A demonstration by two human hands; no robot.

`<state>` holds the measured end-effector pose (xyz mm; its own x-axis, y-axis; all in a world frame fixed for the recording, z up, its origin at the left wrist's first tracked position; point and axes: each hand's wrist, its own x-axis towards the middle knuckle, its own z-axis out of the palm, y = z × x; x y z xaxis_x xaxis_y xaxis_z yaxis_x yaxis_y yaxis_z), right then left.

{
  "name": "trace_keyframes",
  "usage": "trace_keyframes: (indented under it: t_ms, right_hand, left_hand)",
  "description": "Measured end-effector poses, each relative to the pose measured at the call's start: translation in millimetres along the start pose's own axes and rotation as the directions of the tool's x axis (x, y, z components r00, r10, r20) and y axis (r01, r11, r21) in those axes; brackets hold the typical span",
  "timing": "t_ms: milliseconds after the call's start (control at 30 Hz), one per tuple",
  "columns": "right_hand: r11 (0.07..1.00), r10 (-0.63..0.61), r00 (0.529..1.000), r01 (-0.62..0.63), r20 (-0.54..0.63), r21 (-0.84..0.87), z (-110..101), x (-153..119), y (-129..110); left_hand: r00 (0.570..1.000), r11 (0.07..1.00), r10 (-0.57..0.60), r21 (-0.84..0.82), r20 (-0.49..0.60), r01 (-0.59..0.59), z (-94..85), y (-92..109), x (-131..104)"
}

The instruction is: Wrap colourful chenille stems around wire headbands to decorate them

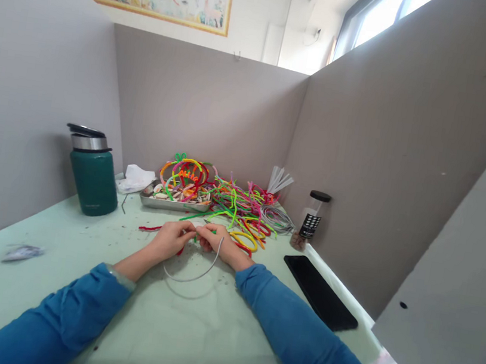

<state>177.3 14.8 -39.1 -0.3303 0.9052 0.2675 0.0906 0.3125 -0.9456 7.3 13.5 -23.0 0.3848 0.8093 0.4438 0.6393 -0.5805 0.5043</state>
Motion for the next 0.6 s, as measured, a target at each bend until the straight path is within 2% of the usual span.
trace_keyframes:
  t_ms: [267,467,600]
  right_hand:
    - [1.0,-0.002,1.0,0.002,0.007,-0.01,0.1,-0.7,-2.8]
    - [1.0,0.011,1.0,-0.011,0.009,-0.01,0.1,-0.8,-3.2]
    - [1.0,0.008,1.0,-0.008,0.007,-0.011,0.2,-0.2,-2.5]
  left_hand:
    - [0.996,0.995,-0.081,-0.061,0.03,0.083,1.5,-0.1,0.4]
    - [0.996,0.995,-0.084,-0.057,0.034,0.086,-0.4,3.6,0.7]
    - [0.991,0.987,-0.109,-0.113,0.072,0.117,0.0,3.9,0.3]
